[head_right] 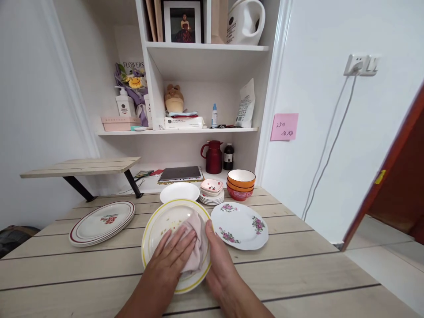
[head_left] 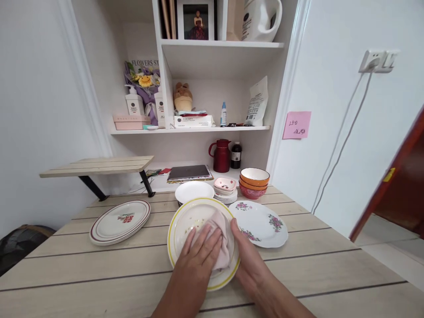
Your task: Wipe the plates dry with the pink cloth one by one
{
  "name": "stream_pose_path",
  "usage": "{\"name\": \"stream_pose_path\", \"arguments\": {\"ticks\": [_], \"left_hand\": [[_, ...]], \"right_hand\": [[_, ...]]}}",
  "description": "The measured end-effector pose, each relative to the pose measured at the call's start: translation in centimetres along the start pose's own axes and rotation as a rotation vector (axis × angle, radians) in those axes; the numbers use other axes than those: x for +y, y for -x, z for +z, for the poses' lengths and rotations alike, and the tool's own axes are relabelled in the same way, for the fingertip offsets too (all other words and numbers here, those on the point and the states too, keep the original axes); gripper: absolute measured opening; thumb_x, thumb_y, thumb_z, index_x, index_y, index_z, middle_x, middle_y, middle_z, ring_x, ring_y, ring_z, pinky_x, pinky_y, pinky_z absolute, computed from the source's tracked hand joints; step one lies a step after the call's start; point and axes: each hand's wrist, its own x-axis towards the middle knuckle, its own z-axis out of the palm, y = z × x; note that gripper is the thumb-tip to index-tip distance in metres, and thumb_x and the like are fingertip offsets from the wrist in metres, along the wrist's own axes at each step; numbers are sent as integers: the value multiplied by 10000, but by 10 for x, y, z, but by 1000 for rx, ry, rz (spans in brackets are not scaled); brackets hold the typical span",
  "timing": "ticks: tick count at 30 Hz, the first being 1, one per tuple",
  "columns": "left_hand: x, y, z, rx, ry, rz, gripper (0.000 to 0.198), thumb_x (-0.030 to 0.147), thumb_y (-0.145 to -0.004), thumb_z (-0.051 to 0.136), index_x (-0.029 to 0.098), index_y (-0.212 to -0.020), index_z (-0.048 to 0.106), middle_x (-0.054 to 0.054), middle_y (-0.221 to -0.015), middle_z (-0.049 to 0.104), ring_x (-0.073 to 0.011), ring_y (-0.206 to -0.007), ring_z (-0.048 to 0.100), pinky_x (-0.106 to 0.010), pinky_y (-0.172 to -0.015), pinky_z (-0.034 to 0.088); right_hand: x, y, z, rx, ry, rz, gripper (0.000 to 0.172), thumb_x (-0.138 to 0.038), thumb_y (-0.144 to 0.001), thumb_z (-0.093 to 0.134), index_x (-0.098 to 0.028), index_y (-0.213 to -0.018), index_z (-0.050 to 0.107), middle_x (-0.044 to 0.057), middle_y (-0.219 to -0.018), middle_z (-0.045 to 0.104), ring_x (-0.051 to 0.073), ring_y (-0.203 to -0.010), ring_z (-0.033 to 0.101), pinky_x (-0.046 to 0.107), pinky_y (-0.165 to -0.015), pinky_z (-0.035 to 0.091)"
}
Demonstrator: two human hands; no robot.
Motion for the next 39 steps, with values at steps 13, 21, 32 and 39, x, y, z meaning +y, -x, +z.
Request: {"name": "stream_pose_path", "arguments": {"ticks": [13,21,32,39], "left_hand": [[-21,5,-8,16,-167,-366,397,282,-903,457,114,-1253,544,-123,-1397,493,-281,-1327,402,-555,-1130,164],[13,-4,0,-11,37,-4,552,105,-844,443,122,-1392,380,-61,-1484,380,-224,-1391,290,-431,-1099,342],[7,1,2,-116,42,69,536,190,-902,452,242,-1421,326,54,-1533,259,-170,-1428,183,-473,-1145,263],[-5,-2,-5,-44,-82,-223,485,332,-932,417,216,-1401,374,-17,-1479,393,-221,-1403,261,-550,-1143,167]], "right_hand": [[-1,-7,-5,46,-50,38,577,-509,-884,488,-127,-1316,504,148,-1224,641,256,-1176,566,436,-1017,419],[-16,-6,-5,74,-56,-1,613,-544,-882,460,-96,-1296,516,175,-1173,663,267,-1112,611,434,-964,470],[-3,3,1,99,114,-13,526,-474,-833,602,-102,-1204,587,144,-1068,713,240,-986,673,354,-869,537],[23,2,-2,-70,62,106,542,-469,-865,560,-116,-1277,545,141,-1161,677,235,-1102,618,372,-964,469]]}}
